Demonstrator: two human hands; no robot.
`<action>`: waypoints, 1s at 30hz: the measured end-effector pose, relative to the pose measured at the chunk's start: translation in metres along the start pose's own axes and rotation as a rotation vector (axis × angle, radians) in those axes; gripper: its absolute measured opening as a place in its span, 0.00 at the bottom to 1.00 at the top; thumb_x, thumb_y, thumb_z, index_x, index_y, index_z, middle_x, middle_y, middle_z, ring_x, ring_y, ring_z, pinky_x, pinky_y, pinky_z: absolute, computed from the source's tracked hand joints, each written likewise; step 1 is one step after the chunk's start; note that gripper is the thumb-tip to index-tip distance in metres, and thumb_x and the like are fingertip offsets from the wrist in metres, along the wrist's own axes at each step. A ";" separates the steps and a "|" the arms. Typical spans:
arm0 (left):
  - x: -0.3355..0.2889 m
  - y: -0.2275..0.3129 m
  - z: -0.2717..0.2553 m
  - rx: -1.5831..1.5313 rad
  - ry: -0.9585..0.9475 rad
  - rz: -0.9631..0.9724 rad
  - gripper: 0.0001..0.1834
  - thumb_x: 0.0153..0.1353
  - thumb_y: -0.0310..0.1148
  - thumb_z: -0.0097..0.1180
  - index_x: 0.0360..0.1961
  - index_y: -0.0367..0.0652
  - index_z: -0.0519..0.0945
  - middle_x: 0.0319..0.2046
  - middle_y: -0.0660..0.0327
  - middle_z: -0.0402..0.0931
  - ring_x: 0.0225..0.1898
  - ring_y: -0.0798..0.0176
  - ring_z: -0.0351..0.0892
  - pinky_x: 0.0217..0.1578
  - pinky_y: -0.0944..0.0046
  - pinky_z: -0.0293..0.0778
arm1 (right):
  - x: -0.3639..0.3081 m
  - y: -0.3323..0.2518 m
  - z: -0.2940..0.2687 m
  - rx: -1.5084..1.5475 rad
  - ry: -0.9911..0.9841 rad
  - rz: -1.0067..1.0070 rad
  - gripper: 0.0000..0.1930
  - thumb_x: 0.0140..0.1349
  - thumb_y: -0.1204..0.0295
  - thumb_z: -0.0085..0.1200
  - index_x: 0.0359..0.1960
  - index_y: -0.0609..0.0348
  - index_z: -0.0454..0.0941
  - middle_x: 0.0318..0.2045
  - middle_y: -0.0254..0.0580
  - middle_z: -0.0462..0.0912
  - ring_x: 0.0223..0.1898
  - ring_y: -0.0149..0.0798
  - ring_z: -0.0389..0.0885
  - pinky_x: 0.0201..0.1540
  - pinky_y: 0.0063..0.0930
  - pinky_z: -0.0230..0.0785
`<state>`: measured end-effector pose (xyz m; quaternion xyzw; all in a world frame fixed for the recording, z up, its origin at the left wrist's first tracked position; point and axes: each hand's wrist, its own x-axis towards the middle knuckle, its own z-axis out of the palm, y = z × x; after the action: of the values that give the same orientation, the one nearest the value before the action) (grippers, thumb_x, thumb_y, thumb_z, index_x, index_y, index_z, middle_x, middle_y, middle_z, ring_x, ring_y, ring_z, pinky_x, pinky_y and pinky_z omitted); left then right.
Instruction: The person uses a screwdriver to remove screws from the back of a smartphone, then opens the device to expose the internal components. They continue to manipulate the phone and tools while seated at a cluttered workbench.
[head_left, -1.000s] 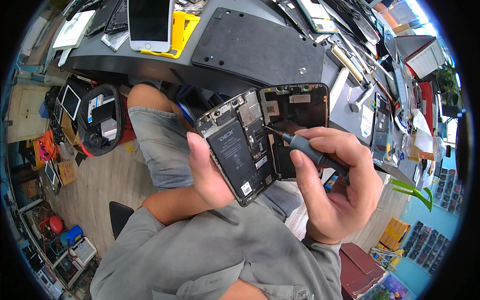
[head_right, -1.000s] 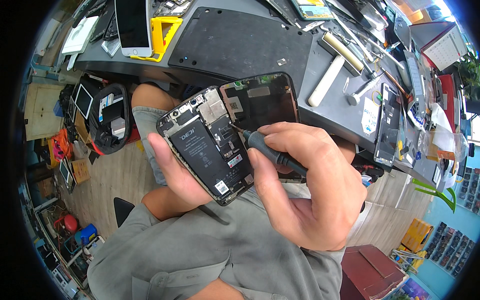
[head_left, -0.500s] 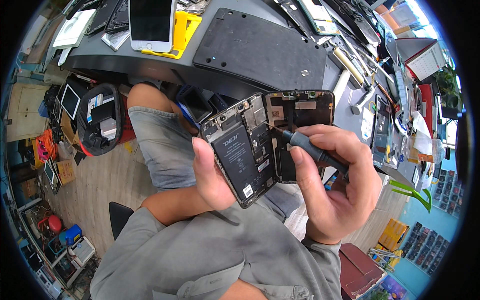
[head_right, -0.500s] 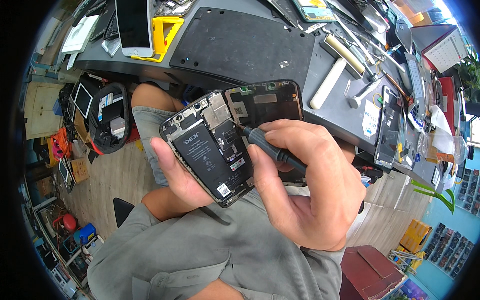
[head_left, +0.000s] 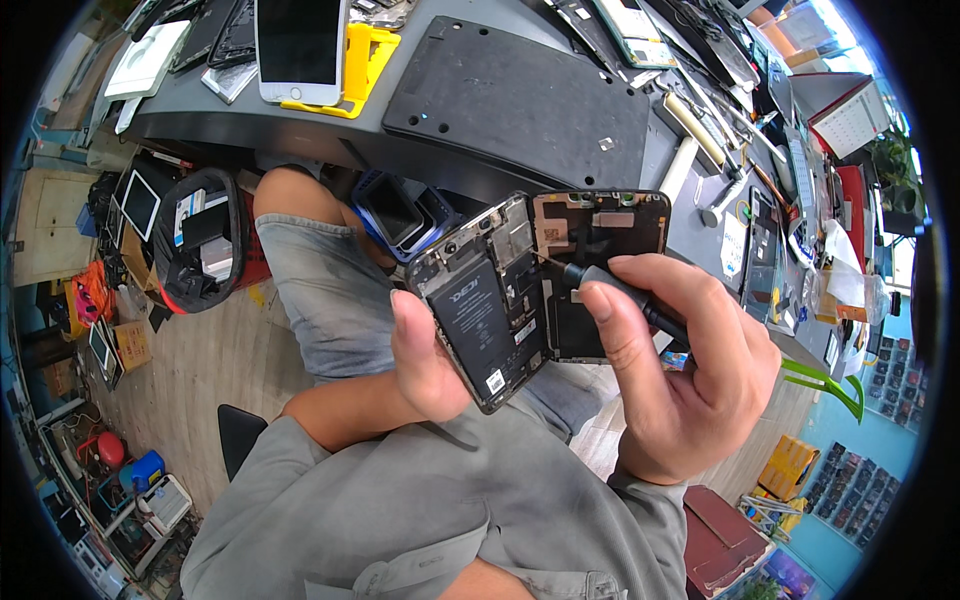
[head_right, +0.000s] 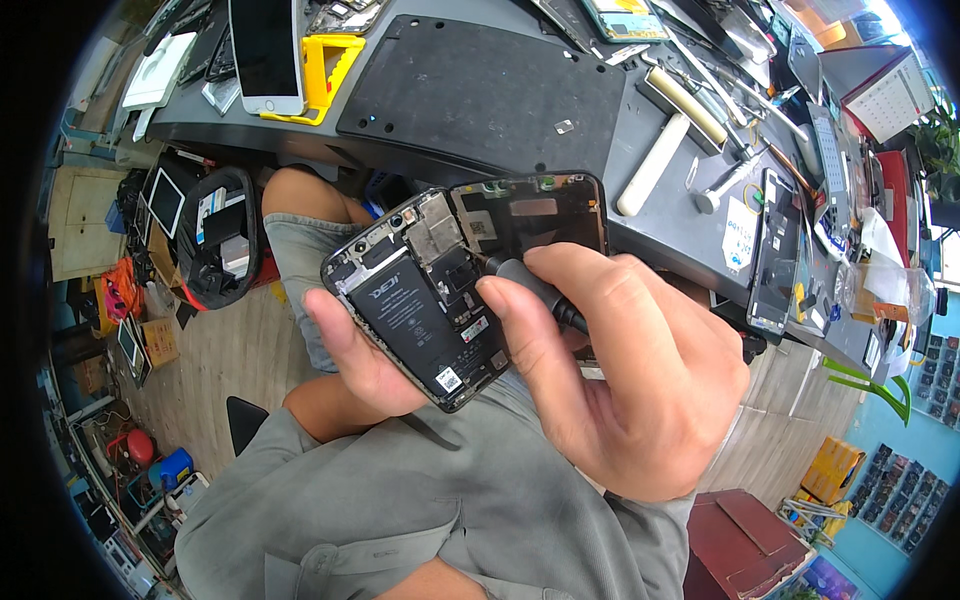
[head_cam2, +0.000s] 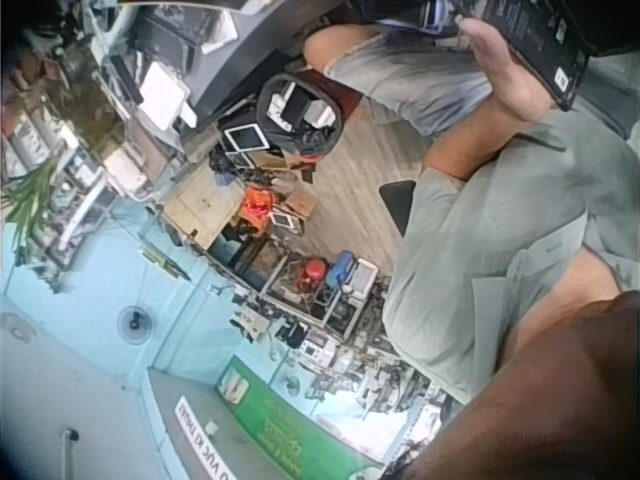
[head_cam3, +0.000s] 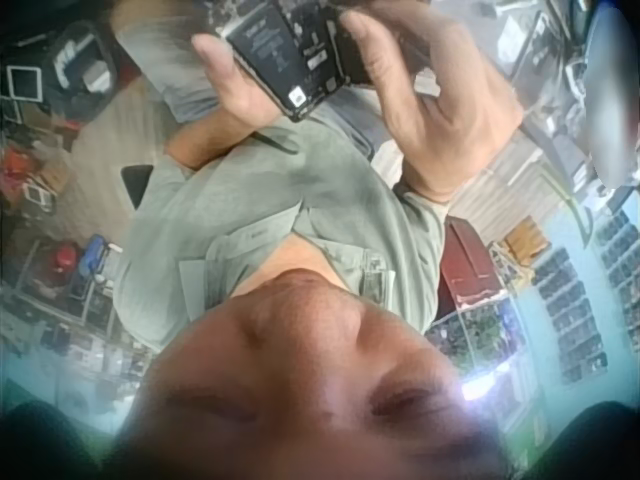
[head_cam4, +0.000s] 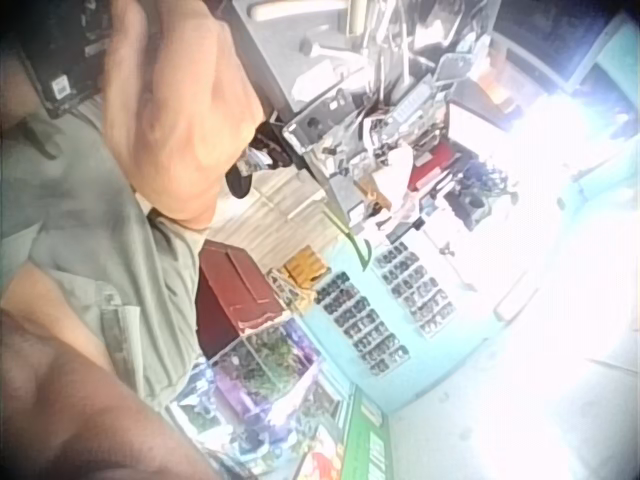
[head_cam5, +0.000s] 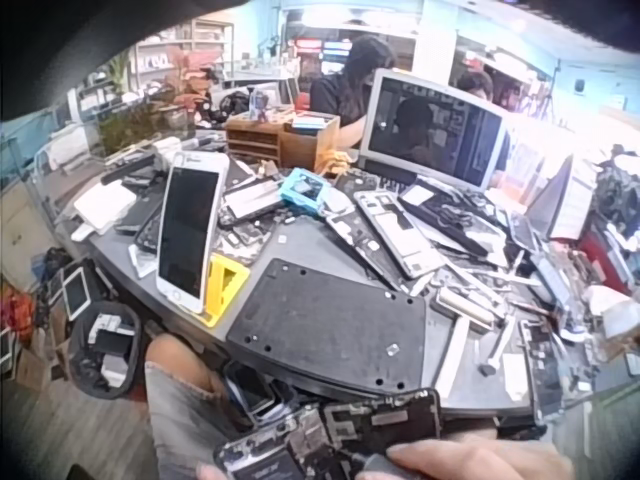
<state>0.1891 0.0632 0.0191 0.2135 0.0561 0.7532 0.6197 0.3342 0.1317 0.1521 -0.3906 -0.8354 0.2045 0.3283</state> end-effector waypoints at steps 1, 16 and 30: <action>-0.001 0.004 0.000 0.067 0.019 -0.036 0.69 0.70 0.90 0.35 0.83 0.31 0.63 0.76 0.41 0.74 0.74 0.46 0.80 0.72 0.43 0.81 | 0.002 0.002 0.000 0.020 -0.004 -0.024 0.13 0.59 0.78 0.81 0.42 0.67 0.90 0.34 0.47 0.93 0.34 0.38 0.93 0.40 0.27 0.80; 0.000 0.008 0.003 0.127 0.095 -0.127 0.69 0.70 0.90 0.36 0.85 0.33 0.61 0.78 0.42 0.71 0.76 0.47 0.77 0.74 0.43 0.78 | 0.000 0.002 -0.001 0.006 -0.085 -0.040 0.21 0.59 0.81 0.81 0.54 0.69 0.89 0.42 0.51 0.95 0.41 0.40 0.95 0.45 0.28 0.82; 0.004 0.015 0.009 0.184 0.138 -0.198 0.71 0.67 0.92 0.37 0.86 0.35 0.60 0.78 0.42 0.71 0.76 0.46 0.78 0.73 0.40 0.80 | -0.001 0.008 0.001 0.033 -0.067 -0.058 0.22 0.59 0.82 0.80 0.56 0.68 0.89 0.41 0.48 0.95 0.41 0.39 0.94 0.46 0.29 0.83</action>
<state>0.1787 0.0619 0.0336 0.2104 0.1881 0.6929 0.6635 0.3384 0.1356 0.1461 -0.3539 -0.8533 0.2216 0.3123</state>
